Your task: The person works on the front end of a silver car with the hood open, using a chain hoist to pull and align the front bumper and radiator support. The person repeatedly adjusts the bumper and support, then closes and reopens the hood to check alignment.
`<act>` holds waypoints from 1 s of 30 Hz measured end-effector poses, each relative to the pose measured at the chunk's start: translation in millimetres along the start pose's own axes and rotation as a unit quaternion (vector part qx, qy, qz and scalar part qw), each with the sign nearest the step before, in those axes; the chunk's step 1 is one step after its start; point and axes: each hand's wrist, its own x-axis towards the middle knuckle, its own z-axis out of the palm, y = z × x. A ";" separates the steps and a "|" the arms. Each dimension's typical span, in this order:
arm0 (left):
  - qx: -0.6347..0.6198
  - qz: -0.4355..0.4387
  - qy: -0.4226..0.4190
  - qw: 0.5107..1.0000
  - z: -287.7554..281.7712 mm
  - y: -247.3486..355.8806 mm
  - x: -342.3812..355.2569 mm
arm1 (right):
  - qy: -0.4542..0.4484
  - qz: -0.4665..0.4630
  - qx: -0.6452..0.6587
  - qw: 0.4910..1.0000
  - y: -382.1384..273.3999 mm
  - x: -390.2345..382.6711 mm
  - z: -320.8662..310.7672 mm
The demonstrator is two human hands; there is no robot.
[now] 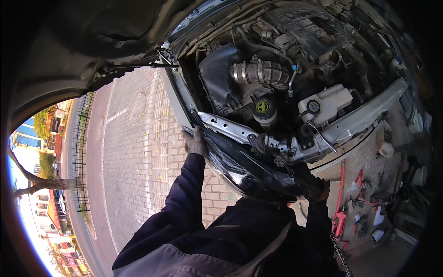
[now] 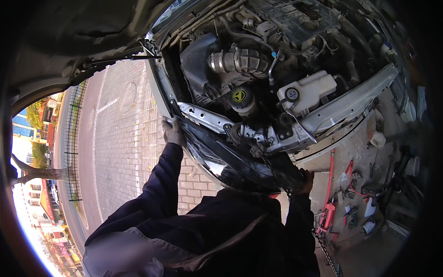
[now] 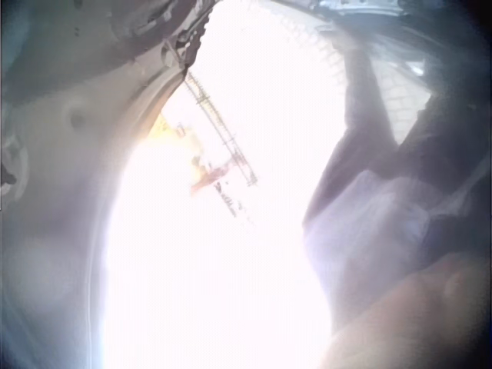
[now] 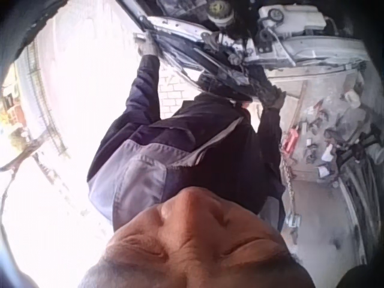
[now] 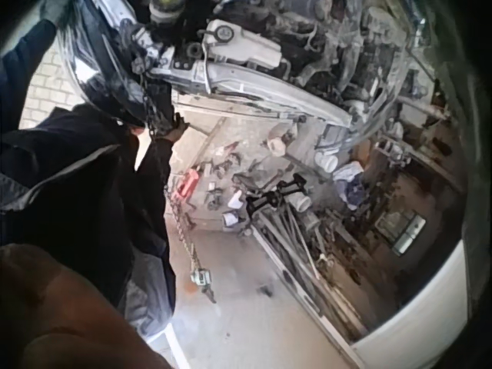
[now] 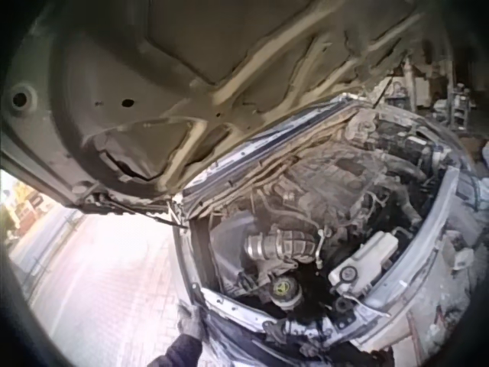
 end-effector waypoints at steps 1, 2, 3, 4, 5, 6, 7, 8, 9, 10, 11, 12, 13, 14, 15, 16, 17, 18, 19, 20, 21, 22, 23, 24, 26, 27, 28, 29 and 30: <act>0.015 -0.015 -0.006 1.000 2.4 -0.5 10.8 | 0.008 0.013 0.004 1.000 0.0 -1.0 -0.2; 0.018 -0.037 -0.010 0.999 4.0 -0.7 21.6 | 0.045 -0.024 -0.022 0.998 1.8 -0.2 1.9; 0.022 -0.051 -0.008 0.998 5.0 -1.3 31.7 | 0.043 -0.020 0.008 0.999 2.1 -1.7 3.7; -0.073 -0.061 -0.042 0.995 6.5 -0.8 42.4 | 0.030 -0.043 -0.003 0.999 3.4 -3.4 6.5; -0.091 -0.042 -0.048 0.994 6.4 -0.4 52.4 | 0.050 -0.064 -0.027 0.996 3.6 -5.3 9.9; -0.045 -0.024 -0.021 0.998 7.5 0.6 61.2 | 0.040 -0.051 0.000 0.998 3.1 -8.5 13.0; 0.007 -0.012 0.002 1.000 8.7 1.9 68.8 | 0.052 -0.032 0.017 0.998 3.3 -10.3 16.6; 0.001 -0.016 -0.035 0.999 8.1 2.9 76.1 | 0.013 -0.033 0.015 0.999 2.6 -14.4 18.1; -0.001 -0.028 -0.066 0.997 6.4 4.0 82.6 | 0.054 -0.038 0.010 0.998 3.3 -13.8 21.3; -0.004 -0.027 -0.079 0.997 7.2 5.0 85.5 | 0.043 -0.059 -0.001 0.997 3.1 -15.7 21.7; -0.008 -0.026 -0.083 0.996 7.1 6.2 88.0 | 0.034 -0.076 -0.023 0.996 3.9 -14.6 22.9; 0.003 -0.018 -0.074 0.997 6.8 6.9 88.9 | 0.041 -0.074 -0.025 0.996 4.1 -14.1 22.8; 0.024 -0.015 -0.048 0.998 6.6 7.4 89.3 | 0.039 -0.071 -0.031 0.996 3.9 -13.1 22.5; 0.022 -0.017 -0.048 0.998 6.3 7.5 88.9 | 0.049 -0.075 -0.047 0.995 2.7 -12.0 21.8; 0.003 -0.006 -0.058 0.998 6.2 7.5 88.7 | 0.042 -0.060 -0.042 0.996 0.3 -11.8 20.6; -0.006 0.007 -0.055 0.998 6.0 6.7 88.0 | 0.049 -0.051 -0.048 0.996 -3.3 -12.7 19.1; -0.012 0.019 -0.050 0.999 5.6 6.0 88.1 | 0.073 -0.039 -0.059 0.995 -6.7 -13.7 18.4; -0.024 0.037 -0.051 0.998 5.5 5.1 88.1 | 0.071 -0.099 -0.092 0.988 -14.0 -18.2 16.5; -0.036 0.024 -0.065 0.997 4.9 4.3 89.1 | 0.069 -0.136 -0.131 0.980 -18.6 -24.5 14.0; -0.028 0.033 -0.064 0.997 5.2 3.4 89.3 | 0.058 -0.107 -0.083 0.989 -27.6 -27.6 13.6; -0.022 0.046 -0.053 0.997 5.2 3.0 90.4 | 0.093 -0.115 -0.087 0.985 -32.7 -32.4 12.2; -0.010 0.045 -0.043 0.998 5.9 2.7 91.1 | 0.108 -0.091 -0.079 0.987 -35.8 -32.4 13.3; -0.019 0.030 -0.053 0.998 5.9 2.0 91.4 | 0.194 -0.101 -0.077 0.973 -37.0 -33.5 12.9; -0.021 0.034 -0.060 0.997 6.1 1.9 92.1 | 0.134 -0.073 -0.085 0.985 -36.3 -29.0 14.6; -0.008 0.033 -0.058 0.998 5.8 1.2 92.3 | 0.020 -0.014 -0.094 0.995 -26.8 -16.8 16.5; 0.034 0.057 -0.045 0.997 6.2 1.5 92.9 | 0.005 0.011 -0.049 0.999 -20.4 -11.7 15.0; 0.005 0.047 -0.057 0.997 5.8 0.9 92.7 | 0.020 -0.048 -0.066 0.996 -17.1 -5.5 13.6; -0.022 0.026 -0.076 0.996 5.0 1.1 93.9 | 0.018 -0.084 -0.079 0.993 -14.4 1.0 12.8; -0.027 0.018 -0.098 0.995 3.8 -0.4 91.9 | 0.060 -0.120 -0.110 0.985 -12.7 2.7 8.9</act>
